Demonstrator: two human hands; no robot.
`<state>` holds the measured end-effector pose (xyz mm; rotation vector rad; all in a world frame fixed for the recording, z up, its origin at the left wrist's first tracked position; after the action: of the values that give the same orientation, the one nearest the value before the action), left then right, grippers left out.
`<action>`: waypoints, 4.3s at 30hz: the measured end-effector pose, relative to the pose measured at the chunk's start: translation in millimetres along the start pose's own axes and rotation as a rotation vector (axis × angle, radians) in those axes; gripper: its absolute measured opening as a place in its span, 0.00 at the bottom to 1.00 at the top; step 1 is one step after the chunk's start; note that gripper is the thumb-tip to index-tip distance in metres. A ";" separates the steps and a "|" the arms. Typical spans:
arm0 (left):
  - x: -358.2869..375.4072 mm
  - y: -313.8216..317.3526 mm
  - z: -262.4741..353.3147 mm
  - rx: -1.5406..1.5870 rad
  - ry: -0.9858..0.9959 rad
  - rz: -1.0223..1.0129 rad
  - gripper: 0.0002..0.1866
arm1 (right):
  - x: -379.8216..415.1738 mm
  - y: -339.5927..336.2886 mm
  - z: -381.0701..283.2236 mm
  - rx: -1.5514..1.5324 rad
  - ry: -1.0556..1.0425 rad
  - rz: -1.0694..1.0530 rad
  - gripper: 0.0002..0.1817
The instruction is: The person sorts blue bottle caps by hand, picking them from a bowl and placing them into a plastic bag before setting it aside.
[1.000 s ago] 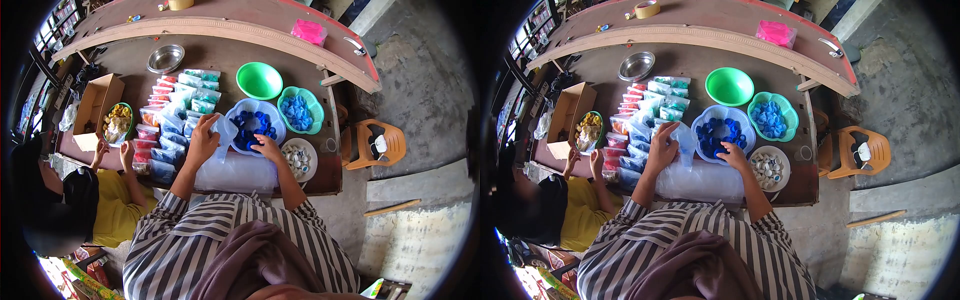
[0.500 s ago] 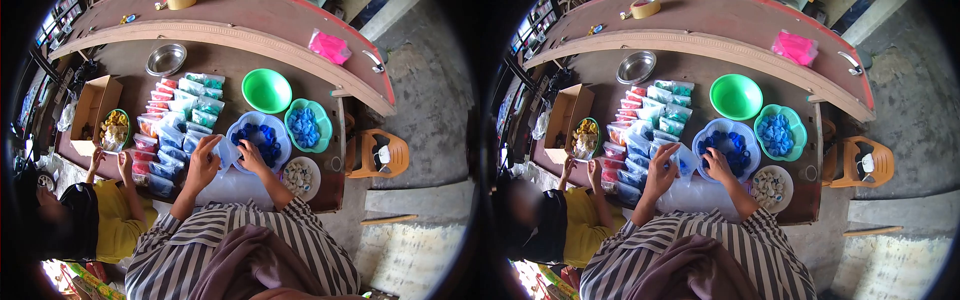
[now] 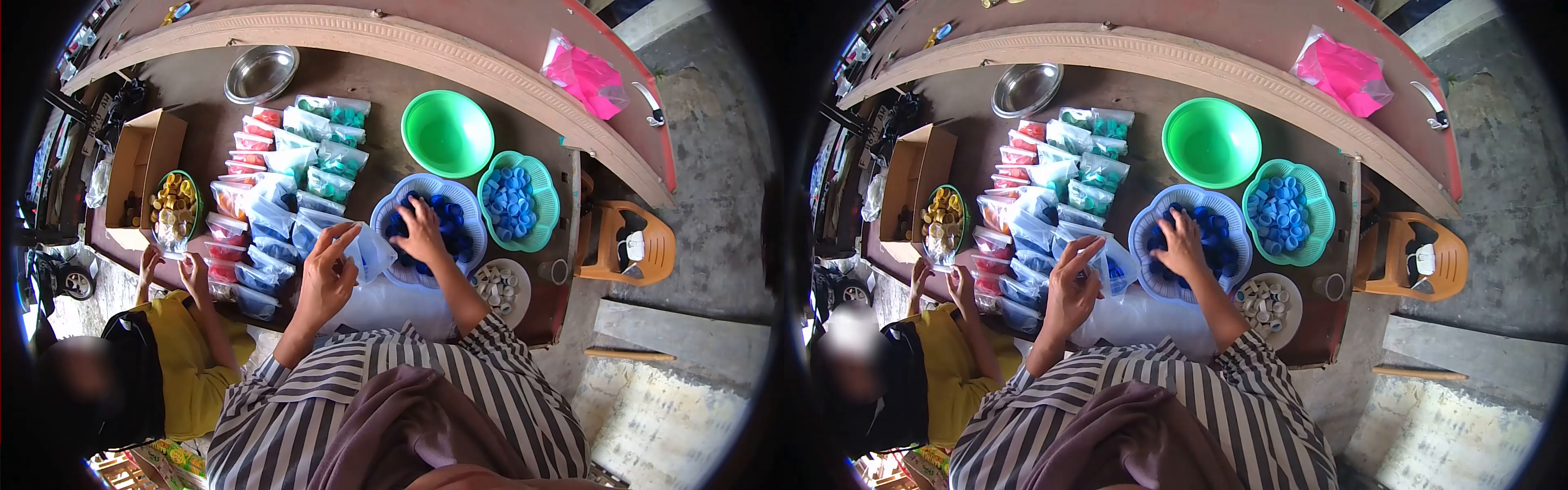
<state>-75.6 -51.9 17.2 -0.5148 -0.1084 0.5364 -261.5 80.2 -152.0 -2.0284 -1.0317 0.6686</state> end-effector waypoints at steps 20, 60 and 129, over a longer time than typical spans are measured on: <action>4.1 7.7 1.1 -0.007 0.064 0.009 0.28 | 74.5 -26.0 35.3 -0.017 0.398 -0.016 0.34; -8.6 13.6 -7.4 -0.004 0.007 -0.013 0.28 | 20.3 -16.0 69.9 -0.372 0.296 0.143 0.09; -1.2 15.8 17.3 0.034 0.190 -0.085 0.34 | 24.6 -30.1 63.5 -0.228 0.238 0.280 0.17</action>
<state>-88.0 -33.2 24.4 -0.5236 0.0595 0.4034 -307.1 137.1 -167.5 -2.4119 -0.7178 0.4490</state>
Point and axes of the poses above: each hand's wrist, its own x-axis away from the middle knuckle, its own y-axis out of the palm, z = x × y, the point moved 4 cm from there along -x, towards the middle knuckle, and after that the axes turned 12 degrees about -x, right-handed, at the moved point
